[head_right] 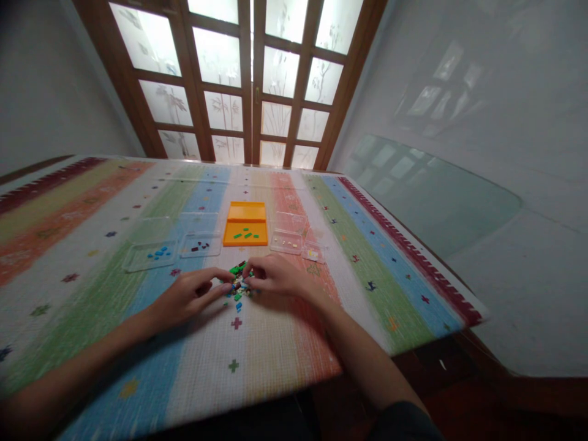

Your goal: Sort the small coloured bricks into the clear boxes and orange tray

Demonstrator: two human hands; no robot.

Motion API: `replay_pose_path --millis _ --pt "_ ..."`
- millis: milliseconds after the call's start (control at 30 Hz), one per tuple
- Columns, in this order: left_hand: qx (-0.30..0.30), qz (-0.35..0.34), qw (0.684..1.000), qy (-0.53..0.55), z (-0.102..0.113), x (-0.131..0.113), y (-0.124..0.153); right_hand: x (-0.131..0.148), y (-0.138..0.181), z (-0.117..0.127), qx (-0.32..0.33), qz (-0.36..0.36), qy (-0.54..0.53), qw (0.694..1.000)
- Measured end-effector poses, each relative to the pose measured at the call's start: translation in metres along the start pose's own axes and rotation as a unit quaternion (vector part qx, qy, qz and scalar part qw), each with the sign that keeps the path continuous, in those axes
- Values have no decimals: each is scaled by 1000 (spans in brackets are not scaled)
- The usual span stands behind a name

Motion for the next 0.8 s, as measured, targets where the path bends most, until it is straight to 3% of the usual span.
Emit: replay_pose_path --millis 200,333,433,600,700,800 --pt "30 81 985 147 -14 3 -1 12 -2 -17 -24 73 -42 996" --pt "15 92 986 136 -4 13 -3 15 -1 -15 -57 79 -35 995" --pt "-22 105 992 67 24 24 -5 18 0 -6 -88 73 -28 993" --pt "-123 217 966 -68 96 62 7 18 2 4 -106 60 -19 992" --pt "-111 241 949 -168 121 89 16 13 2 9 -115 38 -3 993" --pt "-73 256 937 -228 127 116 23 6 2 13 -106 19 20 994"
Point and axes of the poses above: each hand's wrist, its own y-axis away from the middle knuckle, its own z-axis out of the back of the hand, x = y × z, the point moved 6 cm from there along -y, towards the middle knuckle, and after that the axes turned 14 degrees about -y, right-handed, at the moved point
